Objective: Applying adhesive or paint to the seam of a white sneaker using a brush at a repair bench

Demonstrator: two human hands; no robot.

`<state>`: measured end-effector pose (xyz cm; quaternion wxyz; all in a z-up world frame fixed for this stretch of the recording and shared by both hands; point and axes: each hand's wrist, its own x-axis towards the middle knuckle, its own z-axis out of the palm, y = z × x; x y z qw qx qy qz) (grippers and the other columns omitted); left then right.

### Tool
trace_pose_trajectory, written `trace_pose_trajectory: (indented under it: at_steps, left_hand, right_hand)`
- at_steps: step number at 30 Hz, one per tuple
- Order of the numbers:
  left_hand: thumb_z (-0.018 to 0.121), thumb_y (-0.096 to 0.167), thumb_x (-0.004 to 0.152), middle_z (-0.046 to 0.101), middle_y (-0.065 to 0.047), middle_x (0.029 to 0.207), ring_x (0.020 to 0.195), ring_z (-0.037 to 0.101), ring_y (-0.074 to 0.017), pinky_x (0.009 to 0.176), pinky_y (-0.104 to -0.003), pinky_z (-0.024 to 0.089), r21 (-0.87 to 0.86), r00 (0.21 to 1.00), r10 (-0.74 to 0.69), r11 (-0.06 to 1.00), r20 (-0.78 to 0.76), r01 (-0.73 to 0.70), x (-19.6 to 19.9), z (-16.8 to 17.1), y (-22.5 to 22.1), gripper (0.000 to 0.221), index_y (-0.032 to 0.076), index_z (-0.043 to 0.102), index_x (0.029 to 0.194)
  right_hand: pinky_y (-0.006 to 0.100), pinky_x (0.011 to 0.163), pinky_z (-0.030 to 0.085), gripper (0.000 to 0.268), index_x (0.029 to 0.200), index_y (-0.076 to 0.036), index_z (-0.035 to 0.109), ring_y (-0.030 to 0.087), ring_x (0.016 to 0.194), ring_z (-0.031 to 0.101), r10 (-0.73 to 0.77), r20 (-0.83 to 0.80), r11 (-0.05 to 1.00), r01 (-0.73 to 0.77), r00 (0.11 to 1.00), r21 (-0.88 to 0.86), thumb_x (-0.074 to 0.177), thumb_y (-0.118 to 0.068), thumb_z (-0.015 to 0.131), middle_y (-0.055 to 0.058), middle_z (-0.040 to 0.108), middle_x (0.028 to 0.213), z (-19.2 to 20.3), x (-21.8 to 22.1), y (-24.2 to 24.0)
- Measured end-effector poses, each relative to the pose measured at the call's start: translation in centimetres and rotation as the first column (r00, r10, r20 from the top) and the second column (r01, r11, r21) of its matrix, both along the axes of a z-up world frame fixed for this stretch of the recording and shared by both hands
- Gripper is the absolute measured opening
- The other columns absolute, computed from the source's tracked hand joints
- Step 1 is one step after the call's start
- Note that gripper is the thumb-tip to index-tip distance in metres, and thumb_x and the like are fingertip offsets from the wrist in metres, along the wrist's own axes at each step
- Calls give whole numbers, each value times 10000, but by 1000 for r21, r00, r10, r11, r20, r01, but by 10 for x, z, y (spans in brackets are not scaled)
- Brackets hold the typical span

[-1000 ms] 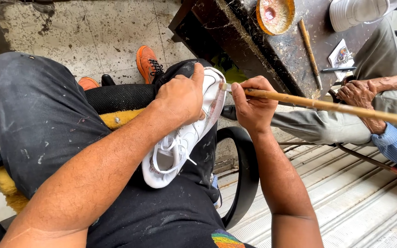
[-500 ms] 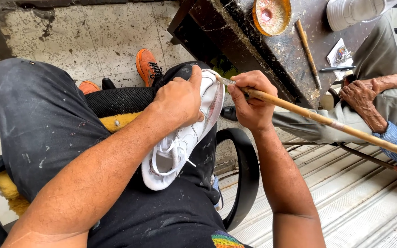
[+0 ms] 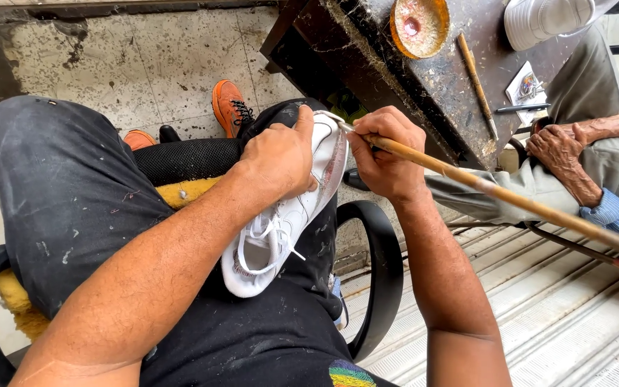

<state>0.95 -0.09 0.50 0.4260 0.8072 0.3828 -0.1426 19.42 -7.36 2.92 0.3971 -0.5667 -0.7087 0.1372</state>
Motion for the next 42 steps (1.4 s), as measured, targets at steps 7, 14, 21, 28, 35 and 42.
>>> trace_pose_trajectory:
  at_steps: [7,14,21,28,35,42]
  left_hand:
    - [900,417,787,585,-348,1118,1092,658,-538,884,-633,548,2,1000,7,1000,0,-7,-2,1,-1,1214,-33,104,1586]
    - [885,359,815,584,-378,1109,1091,648,-565,892,-635,545,-5,999,-17,1000,31,17,-4,1,-2,1162,-52,112,1580]
    - [831,331,865,620,-392,1103,1071,664,-552,908,-635,553,-31,994,80,996,76,-78,-24,43,-1,1056,-38,159,1591]
    - [878,343,812,658,-369,1067,1034,686,-542,890,-625,566,-46,993,102,994,56,-100,-40,35,-8,1070,-32,211,1560]
    - [874,297,798,673,-344,1131,1080,676,-511,904,-604,571,-83,996,90,993,28,-87,-47,29,0,906,7,355,1481]
    - [844,252,825,611,-351,1297,1194,623,-492,971,-613,538,-133,996,87,987,-5,-87,-53,41,2,919,82,315,1556]
  right_hand:
    - [289,493,456,114,845,-79,716,158,522,610,-261,-100,901,205,960,-383,827,-17,810,91,625,597,-15,7,-21]
    - [226,460,449,112,835,-33,711,114,495,597,-315,-272,846,140,909,-514,835,8,815,119,647,566,-18,6,-42]
    - [226,500,474,127,906,24,676,129,548,615,-314,-461,932,179,830,-314,891,82,788,143,652,626,-39,5,-45]
    - [266,516,493,160,930,52,696,159,591,639,-233,-472,971,177,850,-160,879,70,846,178,665,773,-52,-3,-40]
    - [365,620,519,153,905,15,744,281,740,707,-118,-331,963,26,936,-268,833,10,878,210,715,836,-28,6,-41]
    - [324,523,477,144,871,-2,766,236,628,680,-139,-346,943,18,928,-332,784,33,876,179,699,776,-28,-10,-49]
